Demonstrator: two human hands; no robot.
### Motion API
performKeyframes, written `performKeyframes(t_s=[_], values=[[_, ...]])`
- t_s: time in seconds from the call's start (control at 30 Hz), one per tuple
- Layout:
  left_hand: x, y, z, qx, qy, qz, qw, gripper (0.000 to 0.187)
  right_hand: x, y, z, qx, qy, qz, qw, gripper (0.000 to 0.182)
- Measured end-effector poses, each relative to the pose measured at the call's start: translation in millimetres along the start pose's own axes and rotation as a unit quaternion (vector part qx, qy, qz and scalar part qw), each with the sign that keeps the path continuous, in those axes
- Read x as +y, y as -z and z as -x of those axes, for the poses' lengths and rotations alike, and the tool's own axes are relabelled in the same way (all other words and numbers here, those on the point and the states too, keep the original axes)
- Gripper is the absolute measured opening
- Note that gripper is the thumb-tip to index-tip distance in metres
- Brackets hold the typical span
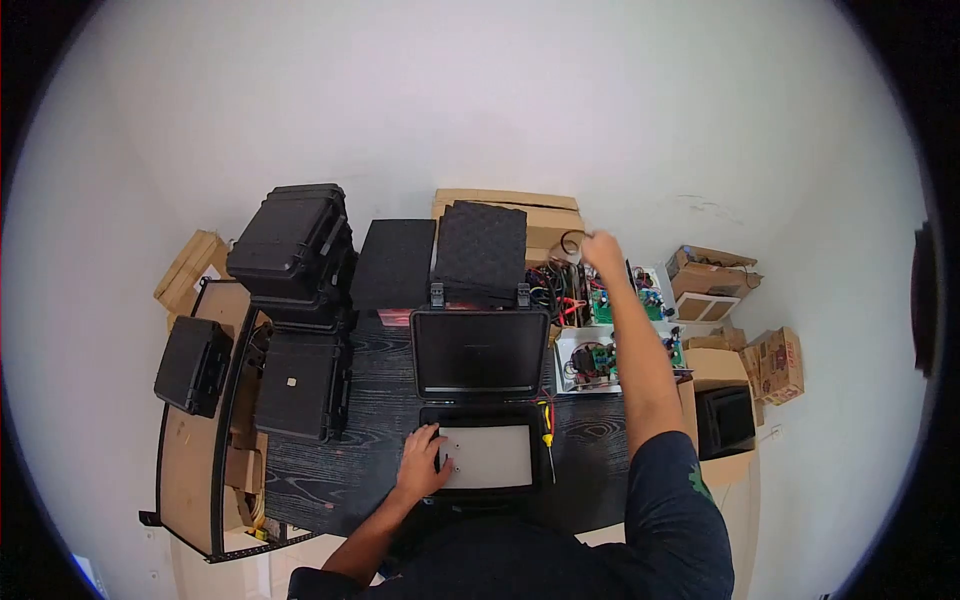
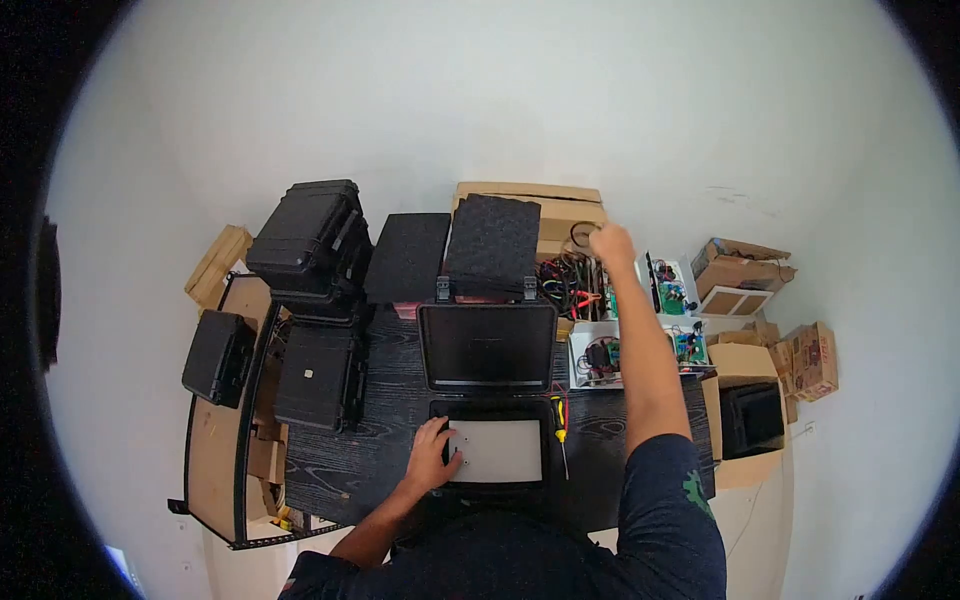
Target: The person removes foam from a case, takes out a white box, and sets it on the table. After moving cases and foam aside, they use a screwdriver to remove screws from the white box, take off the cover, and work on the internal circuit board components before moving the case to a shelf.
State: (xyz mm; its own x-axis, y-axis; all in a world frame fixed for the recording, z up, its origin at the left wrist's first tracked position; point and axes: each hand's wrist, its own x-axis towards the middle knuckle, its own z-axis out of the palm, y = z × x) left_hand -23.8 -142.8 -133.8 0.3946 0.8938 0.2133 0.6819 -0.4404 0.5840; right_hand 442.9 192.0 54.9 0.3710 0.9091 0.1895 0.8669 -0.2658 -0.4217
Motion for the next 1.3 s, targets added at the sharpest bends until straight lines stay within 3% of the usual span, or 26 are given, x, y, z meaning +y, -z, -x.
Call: performKeyframes(t_s=[0.07,0.17,0.27,0.37,0.47,0.5,0.6,0.9,1.07,1.13,1.2,1.3], values=[[0.9,0.8,-0.2,-0.003,0.002,0.003,1.000,0.050,13.8,-29.8,7.4,-0.091,-0.041,-0.099,0.990,0.044],[-0.9,-0.2,0.1,-0.017,0.008,-0.003,1.000,0.051,20.3,-75.9,25.9,-0.076,-0.117,-0.275,0.951,0.039],[6.0,3.8,-2.0,0.018,-0.009,-0.018,1.000,0.049,48.2,-132.6,35.6,-0.011,0.047,-0.190,0.981,0.032],[5.3,3.3,1.4,0.053,0.013,-0.001,0.998,0.043,25.9,-116.2,72.0,-0.102,0.105,-0.118,0.982,0.036],[5.5,2.0,10.6,0.072,0.026,-0.069,0.995,0.038,26.1,-124.0,87.7,-0.031,0.220,-0.089,0.971,0.044],[9.3,6.3,10.4,0.049,0.053,-0.087,0.994,0.037,25.9,-121.6,92.0,-0.064,0.216,-0.071,0.972,0.052],[18.8,18.3,11.7,-0.012,0.109,-0.144,0.983,0.034,23.6,-112.3,100.1,-0.052,0.259,-0.025,0.964,0.054],[23.6,16.5,13.0,-0.150,0.208,-0.253,0.933,0.035,15.7,-55.3,183.1,0.201,0.163,-0.286,0.923,0.016],[34.1,34.3,-3.1,-0.185,0.219,-0.217,0.933,0.034,9.7,-72.7,275.3,0.154,0.111,-0.318,0.929,0.013],[44.3,47.0,-9.3,-0.156,0.210,-0.177,0.949,0.032,-4.1,-79.7,319.6,0.019,0.080,-0.382,0.920,0.011],[58.8,65.5,-17.7,-0.145,0.195,-0.085,0.966,0.028,-19.5,-77.7,355.5,-0.153,0.107,-0.388,0.902,0.018],[74.7,86.4,-33.1,-0.146,0.172,0.131,0.966,0.023,-58.5,-61.6,402.2,-0.247,0.140,-0.496,0.821,0.038]])
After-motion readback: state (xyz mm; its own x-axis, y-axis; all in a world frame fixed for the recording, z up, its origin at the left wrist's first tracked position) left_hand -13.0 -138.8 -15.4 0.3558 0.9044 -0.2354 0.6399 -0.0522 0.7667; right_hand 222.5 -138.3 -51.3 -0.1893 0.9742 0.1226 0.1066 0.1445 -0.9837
